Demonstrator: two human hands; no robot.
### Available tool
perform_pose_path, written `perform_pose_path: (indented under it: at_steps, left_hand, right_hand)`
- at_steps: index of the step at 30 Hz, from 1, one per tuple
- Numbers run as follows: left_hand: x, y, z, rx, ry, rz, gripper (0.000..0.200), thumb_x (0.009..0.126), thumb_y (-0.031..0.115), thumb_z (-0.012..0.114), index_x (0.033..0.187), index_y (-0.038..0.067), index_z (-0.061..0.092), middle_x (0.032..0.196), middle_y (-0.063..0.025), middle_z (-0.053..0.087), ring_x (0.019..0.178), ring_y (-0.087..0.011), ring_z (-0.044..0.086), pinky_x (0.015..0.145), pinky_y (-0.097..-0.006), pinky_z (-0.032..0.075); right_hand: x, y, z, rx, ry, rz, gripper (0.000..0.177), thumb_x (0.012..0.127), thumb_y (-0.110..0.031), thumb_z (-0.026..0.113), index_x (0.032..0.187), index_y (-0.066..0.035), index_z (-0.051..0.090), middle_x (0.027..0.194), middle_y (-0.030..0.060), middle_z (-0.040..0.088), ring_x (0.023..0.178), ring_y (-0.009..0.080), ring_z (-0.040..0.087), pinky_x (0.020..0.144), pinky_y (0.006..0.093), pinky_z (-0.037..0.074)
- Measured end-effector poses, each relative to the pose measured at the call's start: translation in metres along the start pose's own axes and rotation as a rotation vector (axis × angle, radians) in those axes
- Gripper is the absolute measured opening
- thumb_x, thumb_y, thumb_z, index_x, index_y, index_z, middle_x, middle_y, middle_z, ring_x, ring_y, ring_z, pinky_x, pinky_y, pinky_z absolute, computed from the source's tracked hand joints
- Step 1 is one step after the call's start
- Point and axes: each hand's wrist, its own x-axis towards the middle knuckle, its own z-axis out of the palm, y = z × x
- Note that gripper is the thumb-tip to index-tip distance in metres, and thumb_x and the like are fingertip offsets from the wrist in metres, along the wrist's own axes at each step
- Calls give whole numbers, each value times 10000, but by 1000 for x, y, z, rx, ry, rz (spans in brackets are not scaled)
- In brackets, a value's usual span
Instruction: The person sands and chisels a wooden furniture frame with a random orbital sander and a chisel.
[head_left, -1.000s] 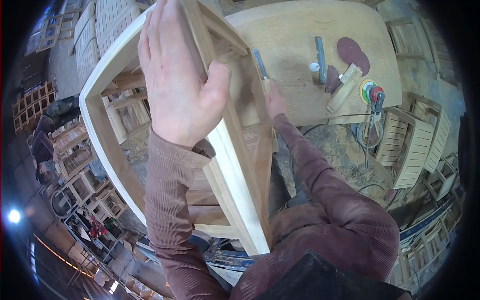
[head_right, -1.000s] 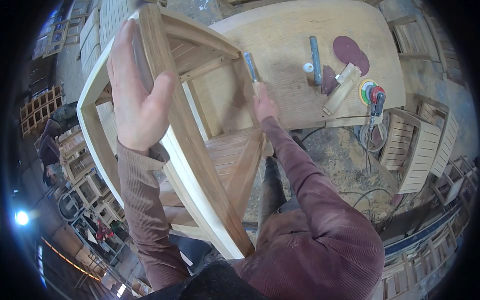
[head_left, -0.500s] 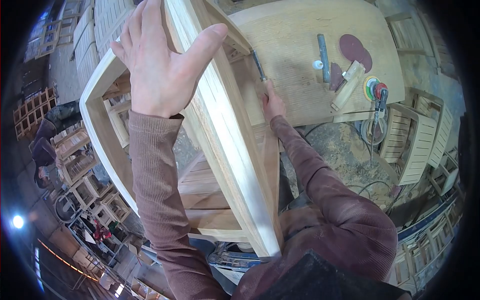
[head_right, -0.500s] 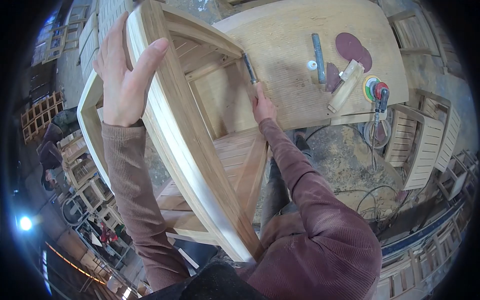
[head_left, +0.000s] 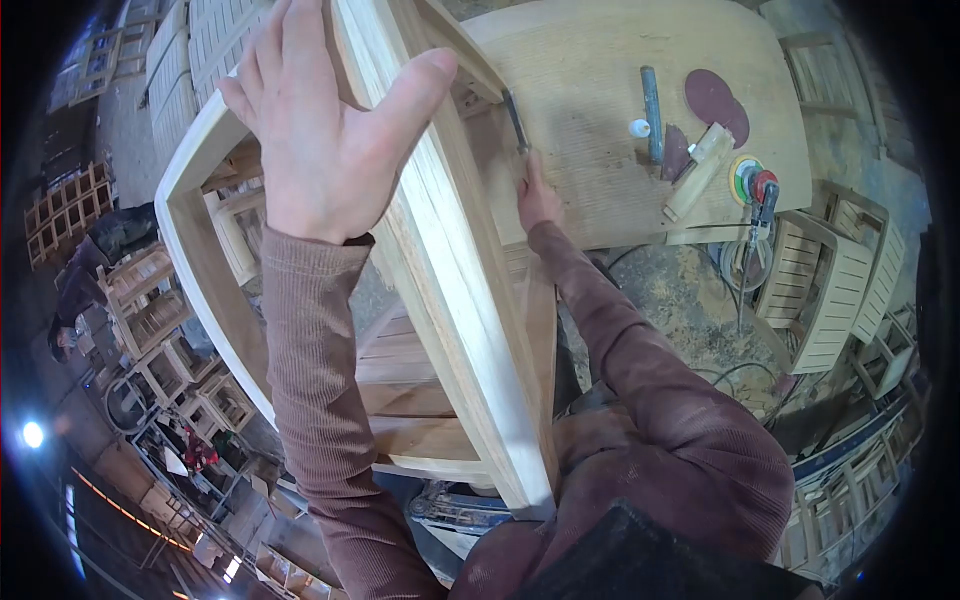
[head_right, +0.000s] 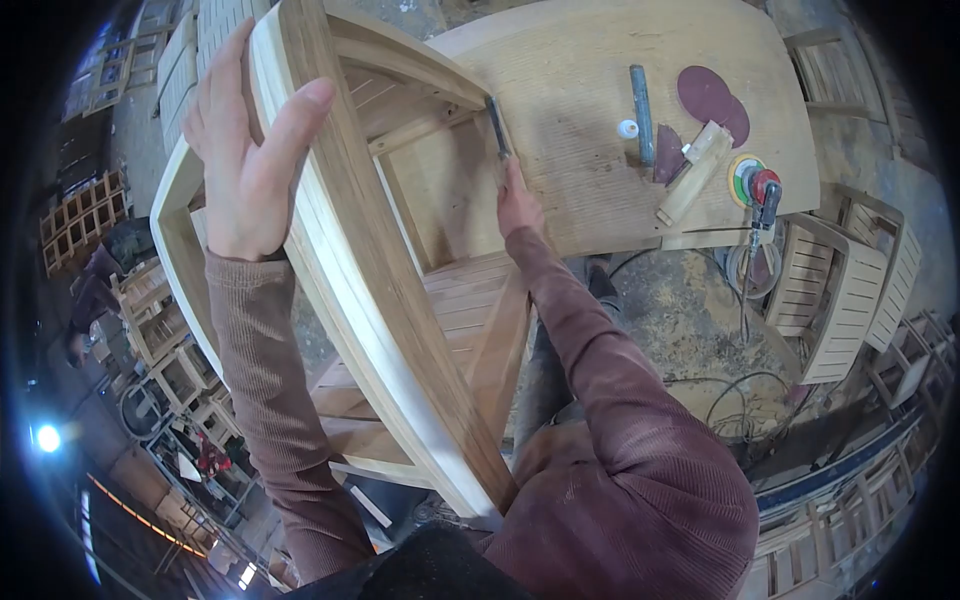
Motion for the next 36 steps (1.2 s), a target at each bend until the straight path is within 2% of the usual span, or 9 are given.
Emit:
perform_pose_path:
  at_steps: [3,5,7,11,14,24,26,30,36]
  left_hand:
    - [5,1,3,39,35,71,704,773,447,597,1307,30,406,1213,-171,481,1138,-299,392,1019,-411,182]
    - [1,4,1,-2,-8,-10,708,772,444,598,1309,27,403,1219,-170,479,1150,-299,392,1022,-409,173]
    - [-1,2,0,5,-10,-8,702,772,441,598,1308,30,405,1219,-169,480,1157,-300,388,1023,-408,171]
    - [1,0,0,30,25,37,686,773,429,595,1305,38,411,1221,-165,480,1173,-300,382,1029,-404,162]
    - [0,2,0,7,12,13,679,773,427,594,1301,41,415,1228,-166,477,1170,-301,387,1032,-401,161]
    - [-1,10,-1,-19,2,6,701,752,431,616,1304,52,409,1232,-166,470,1179,-293,385,1027,-412,163]
    - [-7,27,1,123,62,-73,751,700,281,631,1309,-55,349,1254,-240,420,1176,-360,369,1040,-424,217]
    - [-9,27,1,29,84,-72,751,700,281,631,1304,-65,349,1250,-243,420,1179,-362,366,1040,-426,217]
    - [-10,26,7,115,162,11,744,701,289,629,1295,-64,353,1230,-241,427,1163,-362,372,1029,-428,224]
  right_hand:
    - [15,-3,-7,-1,-23,-14,606,891,-295,486,1409,-325,172,793,224,619,736,425,607,665,537,470]
    - [9,-5,-8,-36,-81,28,607,889,-292,488,1408,-318,175,791,222,621,730,427,606,662,535,470]
    - [7,-13,-9,-52,-44,12,619,899,-260,473,1422,-257,141,777,229,620,738,416,603,675,517,461]
    - [6,-14,-15,-15,-87,18,623,890,-264,484,1417,-267,152,758,226,622,731,424,602,673,524,460]
    - [6,-18,-15,-49,-24,18,617,887,-269,484,1415,-274,165,771,231,623,732,426,604,683,529,461]
    - [8,-38,-21,-66,-88,132,609,887,-293,477,1407,-301,160,876,244,626,829,430,607,727,531,466]
    - [14,-34,-18,-81,-86,109,608,885,-297,479,1406,-293,166,874,234,631,823,419,616,727,519,475]
    - [8,-16,-21,-91,-84,55,608,884,-303,482,1404,-291,166,869,230,631,825,416,616,726,524,473]
    - [18,-29,-27,-82,-102,71,603,878,-308,490,1399,-281,186,860,226,631,817,412,619,718,527,477]
